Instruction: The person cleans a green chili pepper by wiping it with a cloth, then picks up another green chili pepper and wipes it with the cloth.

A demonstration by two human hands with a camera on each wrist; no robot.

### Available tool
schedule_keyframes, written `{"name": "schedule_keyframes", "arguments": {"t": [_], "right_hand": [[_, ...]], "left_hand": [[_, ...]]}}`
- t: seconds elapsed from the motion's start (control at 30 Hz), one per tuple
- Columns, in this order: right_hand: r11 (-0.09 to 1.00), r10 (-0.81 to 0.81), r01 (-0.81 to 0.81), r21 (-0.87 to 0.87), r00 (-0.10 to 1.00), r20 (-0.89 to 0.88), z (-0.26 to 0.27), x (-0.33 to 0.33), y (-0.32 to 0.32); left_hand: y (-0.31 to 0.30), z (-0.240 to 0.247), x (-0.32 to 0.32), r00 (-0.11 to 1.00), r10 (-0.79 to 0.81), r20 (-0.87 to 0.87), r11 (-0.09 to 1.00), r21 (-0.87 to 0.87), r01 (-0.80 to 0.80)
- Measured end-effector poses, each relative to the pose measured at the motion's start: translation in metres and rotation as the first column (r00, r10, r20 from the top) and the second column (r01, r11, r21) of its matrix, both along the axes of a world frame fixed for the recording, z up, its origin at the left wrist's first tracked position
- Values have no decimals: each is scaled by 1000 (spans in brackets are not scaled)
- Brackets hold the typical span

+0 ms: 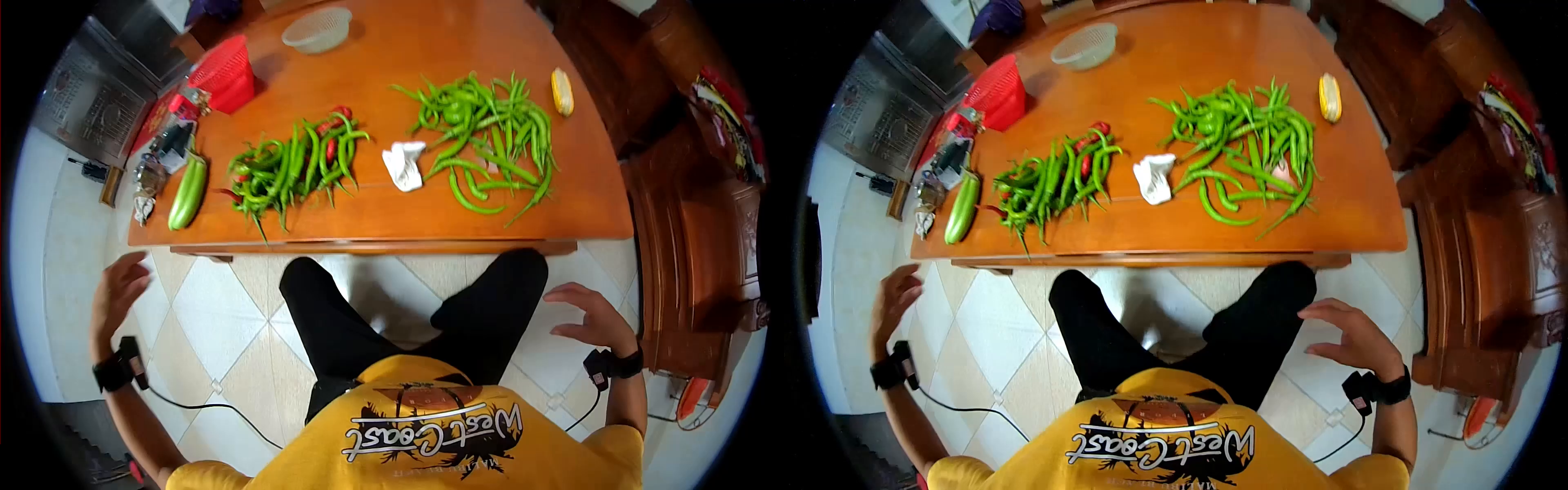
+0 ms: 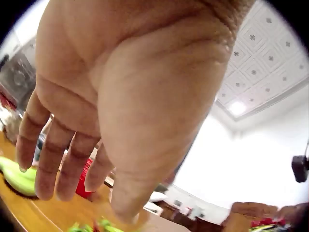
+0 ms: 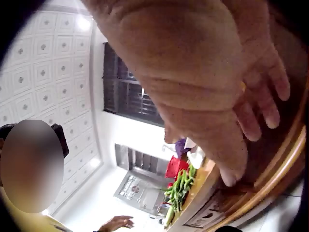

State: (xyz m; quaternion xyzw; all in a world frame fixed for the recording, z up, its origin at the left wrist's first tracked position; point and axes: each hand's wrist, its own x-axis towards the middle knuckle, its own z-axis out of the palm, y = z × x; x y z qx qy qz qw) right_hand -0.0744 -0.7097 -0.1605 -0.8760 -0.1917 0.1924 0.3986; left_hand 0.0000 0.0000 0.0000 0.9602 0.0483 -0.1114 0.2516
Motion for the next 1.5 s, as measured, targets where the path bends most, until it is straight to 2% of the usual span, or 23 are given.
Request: {"name": "schedule_keyframes", "arguments": {"t": [0.03,0.07,0.1,0.17,0.23,0.3,0.37,0.4,0.43,0.5,0.53,0.73,0.83,0.93,1.03,1.1,1.17,1.2,1.3,1.4,1.5], "right_hand": [[1000,-14,12,20,997,73,-5,17,8],[999,-25,20,39,990,141,-9,33,16],[1000,-10,8,10,979,201,35,12,36],[1000,27,-30,6,957,289,40,26,67],[998,61,-67,3,933,355,34,43,90],[994,81,-101,31,917,390,34,59,113],[990,99,-133,55,906,411,22,80,141],[994,90,-105,8,886,455,15,87,149],[996,73,-86,3,859,506,9,95,156],[999,37,-41,-7,803,595,-1,110,167],[999,40,-33,-22,777,628,-6,118,173],[966,-92,243,-85,635,767,-13,158,223],[942,-90,302,-149,653,752,-28,180,236],[953,29,212,-215,644,765,-41,178,240],[974,10,170,-150,629,777,-38,148,230],[979,-37,181,-98,623,781,-41,129,218],[978,-82,195,-69,673,735,-39,112,204],[978,-97,200,-63,697,710,-37,105,197],[977,-125,206,-47,744,656,-33,95,181],[980,-140,196,-19,762,632,-34,86,173],[985,-137,173,-1,782,608,-32,80,169]], "left_hand": [[-34,-11,17,998,-51,21,996,-72,53],[-63,-22,34,984,-174,35,984,-20,175],[-74,-3,15,957,-289,30,957,-7,289],[-112,-5,23,963,-262,-63,965,-44,259],[-116,-24,36,884,-464,64,886,63,460],[-123,-38,45,798,-591,117,804,163,571],[-122,-61,55,742,-625,243,781,215,587],[-118,-73,60,708,-648,282,761,284,584],[-120,-79,63,701,-637,320,770,279,573],[-129,-93,71,668,-607,430,777,148,611],[-137,-99,74,647,-619,444,762,140,633],[-193,-124,83,530,-697,482,649,112,752],[-222,-126,80,523,-716,463,613,57,788],[-242,-125,79,531,-714,456,592,-11,806],[-260,-135,86,539,-663,520,556,-141,819],[-271,-133,91,586,-652,481,584,-174,793],[-285,-138,97,658,-639,397,622,-236,747],[-295,-151,105,723,-595,350,634,-349,690],[-325,-159,118,750,-506,426,658,-371,655],[-351,-162,131,845,-489,216,744,-402,534],[-367,-173,142,857,-499,132,770,-385,508]]}}
